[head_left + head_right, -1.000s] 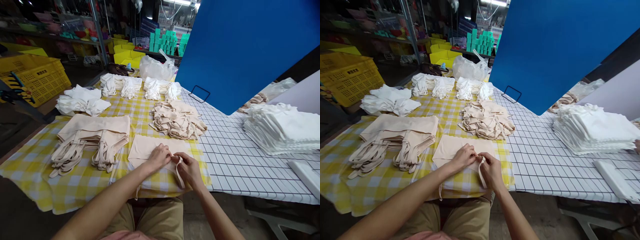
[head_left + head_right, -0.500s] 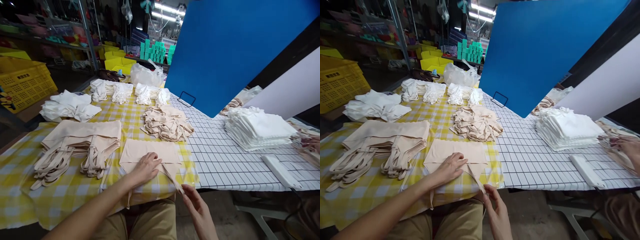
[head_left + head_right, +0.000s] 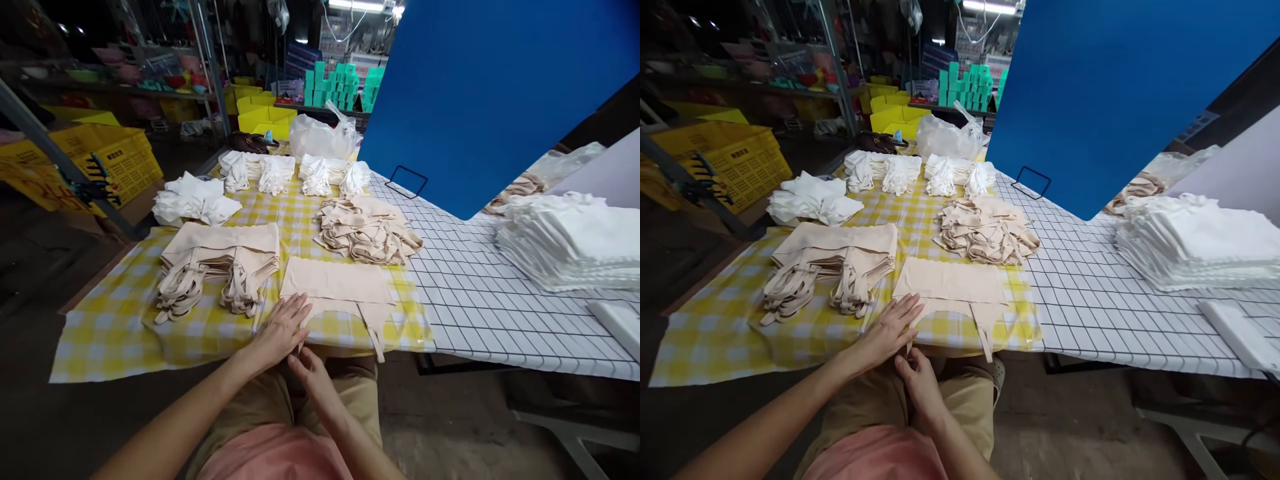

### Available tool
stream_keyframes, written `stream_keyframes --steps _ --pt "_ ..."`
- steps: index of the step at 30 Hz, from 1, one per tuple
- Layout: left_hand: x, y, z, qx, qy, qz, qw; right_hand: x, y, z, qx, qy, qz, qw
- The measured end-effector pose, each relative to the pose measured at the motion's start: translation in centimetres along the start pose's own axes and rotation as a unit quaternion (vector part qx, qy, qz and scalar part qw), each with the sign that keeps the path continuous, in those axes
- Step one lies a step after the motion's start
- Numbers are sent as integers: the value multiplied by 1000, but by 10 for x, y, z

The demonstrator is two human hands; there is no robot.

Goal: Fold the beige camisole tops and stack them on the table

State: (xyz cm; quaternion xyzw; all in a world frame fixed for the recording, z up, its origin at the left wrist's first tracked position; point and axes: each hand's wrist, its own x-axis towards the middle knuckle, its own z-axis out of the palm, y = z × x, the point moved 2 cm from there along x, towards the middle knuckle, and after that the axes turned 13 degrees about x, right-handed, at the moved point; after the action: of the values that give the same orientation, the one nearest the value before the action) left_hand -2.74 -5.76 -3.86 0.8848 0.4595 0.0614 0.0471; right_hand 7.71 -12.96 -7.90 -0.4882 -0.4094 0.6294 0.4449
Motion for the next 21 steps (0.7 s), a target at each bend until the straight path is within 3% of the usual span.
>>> stream_keyframes --steps 3,5,8,11,14,21 --pt "0 2 0 23 -7 6 1000 -18 -12 2 -54 -4 -9 999" --pt "-1 2 0 36 -3 10 999 -38 -21 -5 -185 12 -70 980" --pt "-2 3 0 52 11 14 998 -61 -43 -18 -393 -3 -204 897" --pt "-2 3 2 57 12 16 998 -66 -73 -32 -489 -57 -240 837" --pt "-1 2 2 41 9 13 999 -57 -109 -47 -518 -75 -210 826" --pt "-1 1 -4 -67 -22 -11 997 -28 -165 -61 -524 -7 -223 822"
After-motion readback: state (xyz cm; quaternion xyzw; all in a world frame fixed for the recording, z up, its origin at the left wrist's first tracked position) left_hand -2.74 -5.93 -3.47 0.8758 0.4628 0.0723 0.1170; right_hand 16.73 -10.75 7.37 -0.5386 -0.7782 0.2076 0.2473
